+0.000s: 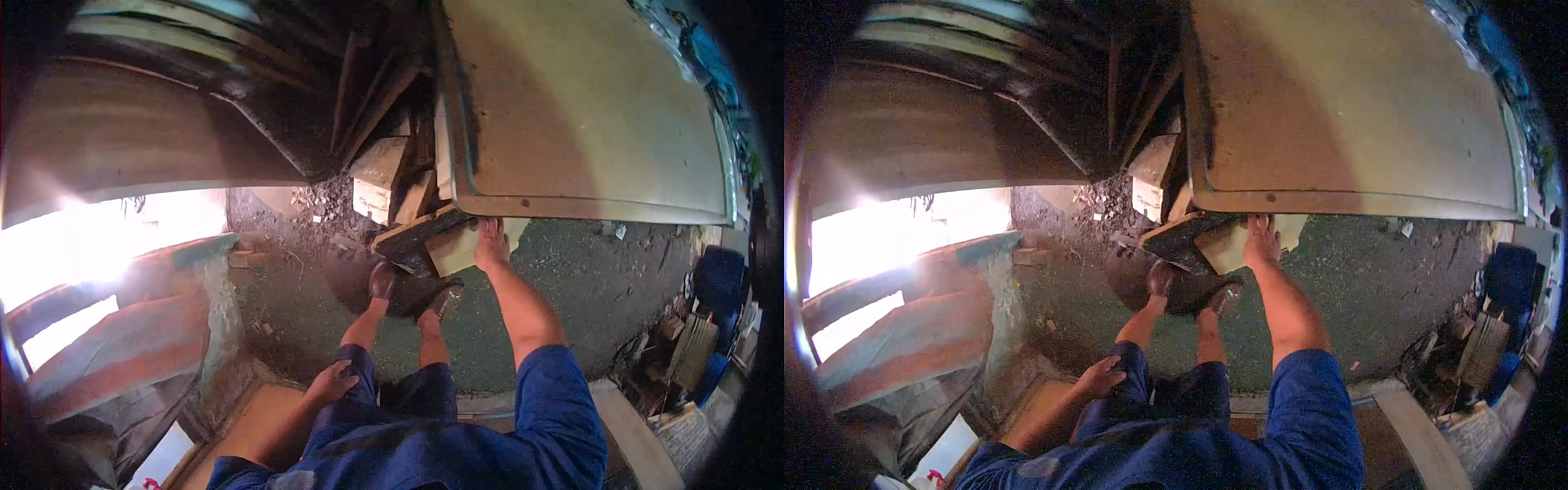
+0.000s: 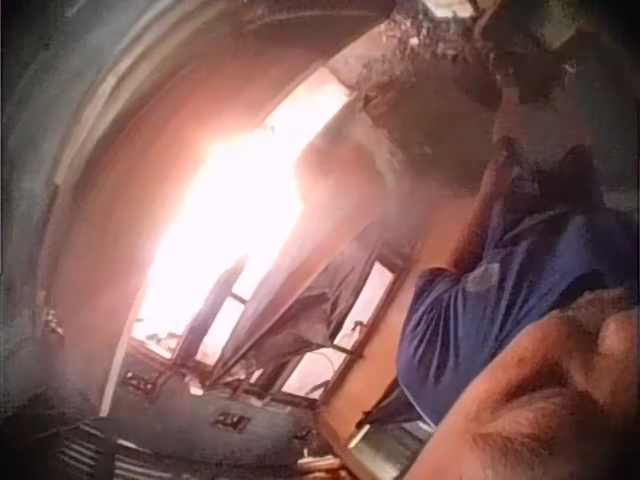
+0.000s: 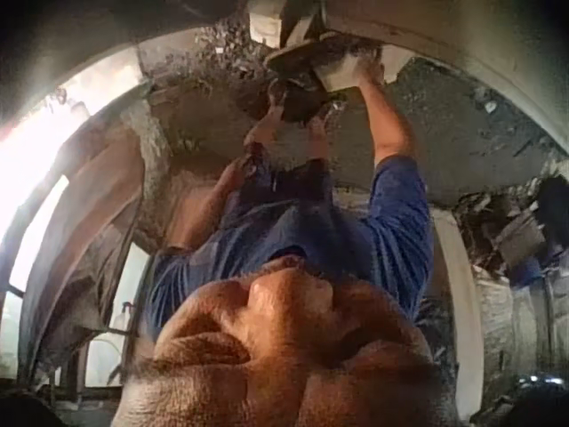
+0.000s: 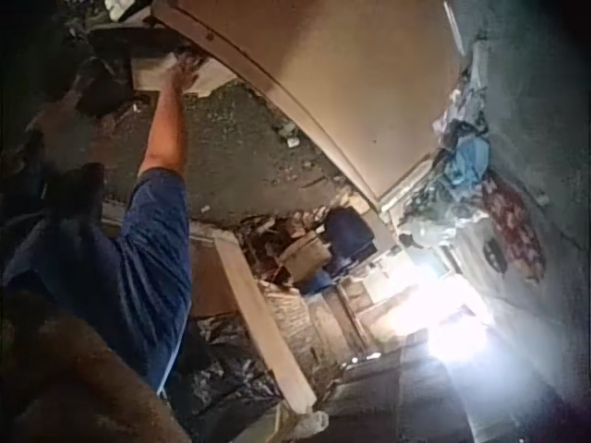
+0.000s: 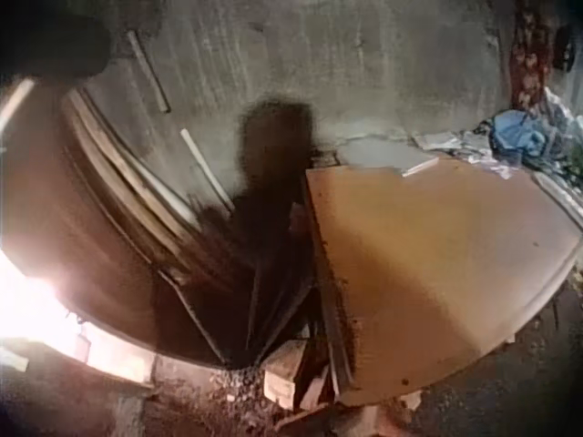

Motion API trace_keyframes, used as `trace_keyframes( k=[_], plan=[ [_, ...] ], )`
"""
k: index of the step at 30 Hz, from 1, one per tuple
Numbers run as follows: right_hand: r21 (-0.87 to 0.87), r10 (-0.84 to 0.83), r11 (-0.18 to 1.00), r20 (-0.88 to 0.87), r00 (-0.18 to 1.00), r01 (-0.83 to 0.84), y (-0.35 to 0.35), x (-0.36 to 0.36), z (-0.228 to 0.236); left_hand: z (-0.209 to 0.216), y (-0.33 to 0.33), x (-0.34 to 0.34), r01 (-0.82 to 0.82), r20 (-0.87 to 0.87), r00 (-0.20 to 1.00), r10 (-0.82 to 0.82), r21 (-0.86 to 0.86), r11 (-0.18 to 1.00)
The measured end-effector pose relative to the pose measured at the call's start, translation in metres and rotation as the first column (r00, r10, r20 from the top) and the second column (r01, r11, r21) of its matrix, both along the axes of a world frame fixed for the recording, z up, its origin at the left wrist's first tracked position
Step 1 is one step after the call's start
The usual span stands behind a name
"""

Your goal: The person picks up several wooden boards from a storage area and carries them to a large water-filled tank outdoors, where they place them on top of the tank's frame.

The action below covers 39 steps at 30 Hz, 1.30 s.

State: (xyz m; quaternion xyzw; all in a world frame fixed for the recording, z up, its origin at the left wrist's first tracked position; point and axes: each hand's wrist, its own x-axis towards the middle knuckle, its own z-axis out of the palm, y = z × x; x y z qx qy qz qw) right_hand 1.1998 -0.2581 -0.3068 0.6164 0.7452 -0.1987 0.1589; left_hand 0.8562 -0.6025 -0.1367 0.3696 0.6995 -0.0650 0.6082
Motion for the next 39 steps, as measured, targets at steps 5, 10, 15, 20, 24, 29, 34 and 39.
trace_keyframes(
  k=[5,10,15,20,24,29,34,39],
  plan=[
    [-0.043,0.024,0.999,0.061,0.998,-0.021,0.004,-0.013,0.031,-0.001,0.013,0.005,-0.056,0.047,0.997,0.054,0.052,0.997],
    [0.181,0.116,0.976,0.050,0.992,-0.124,0.002,0.000,0.018,0.012,0.052,0.009,0.022,0.064,0.998,-0.030,0.122,0.992],
    [-0.007,0.388,0.920,0.132,0.912,-0.391,-0.002,0.029,0.025,0.001,0.065,0.027,0.121,0.072,0.989,-0.129,0.112,0.986],
    [-0.146,0.349,0.934,0.164,0.923,-0.327,-0.060,0.058,0.036,-0.020,0.073,0.052,0.222,0.165,0.952,-0.257,0.205,0.953],
    [-0.233,0.605,0.784,0.078,0.792,-0.576,-0.094,0.041,0.069,-0.008,0.104,0.083,0.320,0.038,0.933,-0.357,0.365,0.874],
    [-0.336,0.602,0.755,0.014,0.798,-0.563,-0.107,-0.026,0.156,0.002,0.127,0.123,0.546,-0.338,0.837,-0.431,0.568,0.616],
    [-0.240,0.647,0.721,-0.101,0.756,-0.650,-0.124,-0.062,0.196,0.009,0.152,0.121,0.666,-0.333,0.746,-0.577,0.356,0.656],
    [-0.344,0.550,0.673,-0.360,0.754,-0.655,-0.105,-0.090,0.191,0.016,0.157,0.080,0.747,-0.295,0.661,-0.690,0.348,0.566]
  ],
)
